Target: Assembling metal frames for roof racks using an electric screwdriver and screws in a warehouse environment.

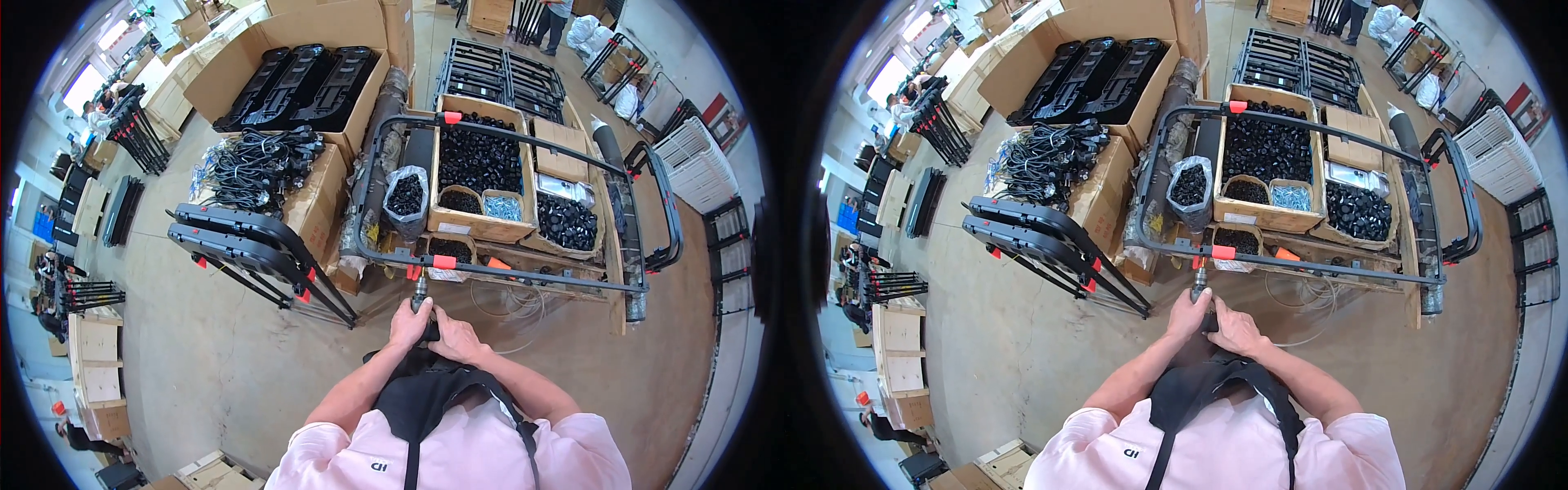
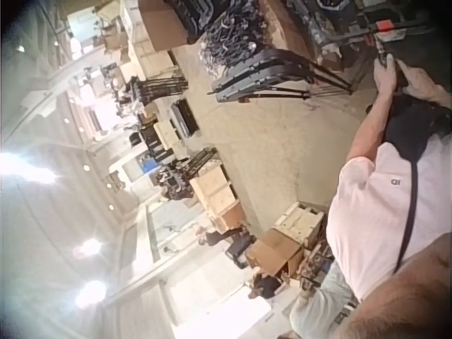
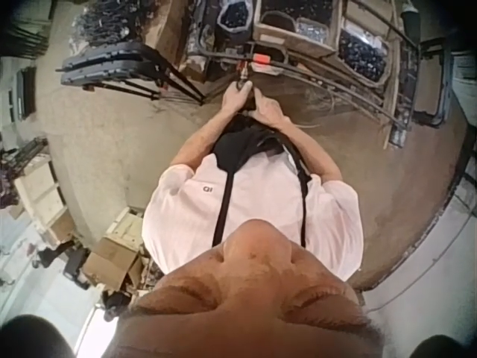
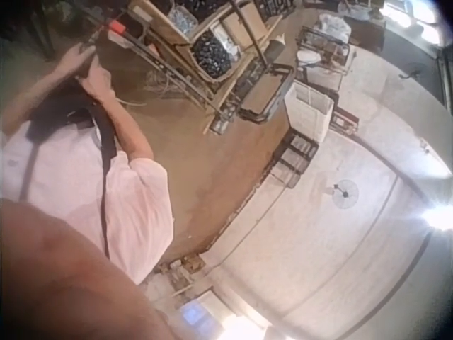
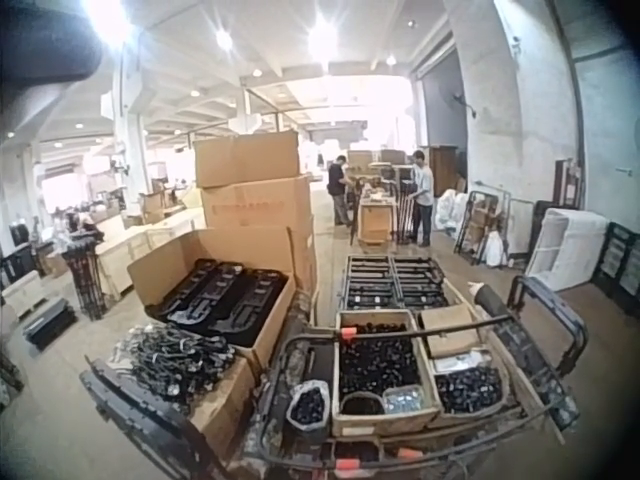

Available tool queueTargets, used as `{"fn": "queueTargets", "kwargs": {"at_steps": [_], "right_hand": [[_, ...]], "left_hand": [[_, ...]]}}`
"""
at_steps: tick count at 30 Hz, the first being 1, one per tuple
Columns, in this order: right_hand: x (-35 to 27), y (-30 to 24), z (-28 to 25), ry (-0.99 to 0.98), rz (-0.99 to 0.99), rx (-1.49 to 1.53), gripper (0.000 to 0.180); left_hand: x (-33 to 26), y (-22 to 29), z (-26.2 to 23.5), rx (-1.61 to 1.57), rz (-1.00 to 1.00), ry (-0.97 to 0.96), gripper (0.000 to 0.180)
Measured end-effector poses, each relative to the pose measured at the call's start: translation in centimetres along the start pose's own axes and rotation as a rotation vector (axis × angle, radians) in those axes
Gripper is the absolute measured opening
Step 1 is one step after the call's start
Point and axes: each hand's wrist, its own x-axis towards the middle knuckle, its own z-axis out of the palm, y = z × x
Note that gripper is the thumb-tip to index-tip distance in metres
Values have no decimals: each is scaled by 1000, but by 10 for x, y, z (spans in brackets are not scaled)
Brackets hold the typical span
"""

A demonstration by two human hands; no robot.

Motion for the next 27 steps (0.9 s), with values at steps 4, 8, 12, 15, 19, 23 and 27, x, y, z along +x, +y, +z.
{"fn": "queueTargets", "kwargs": {"at_steps": [4, 8, 12, 15, 19, 23, 27], "right_hand": [[3, 0, 0, -45, -15, -36, 80], [0, -1, 9, 47, -117, -2, 68], [-2, 5, 15, 45, -100, 0, 69], [-3, 0, 15, 18, -102, -2, 70], [-6, 1, 17, 13, -104, -17, 72], [-8, 2, 20, 1, -106, -23, 73], [-11, 7, 23, 0, -108, -28, 73]], "left_hand": [[4, -4, 3, -33, 18, -10, 63], [5, -12, 5, 17, 21, 11, 65], [-1, -5, 0, -4, 7, -52, 65], [-6, -5, -2, -5, 23, -25, 64], [-13, -3, -2, 10, 24, 4, 56], [-14, -11, -1, -36, 3, -34, 61], [-16, -17, 4, -64, 35, -23, 59]]}}
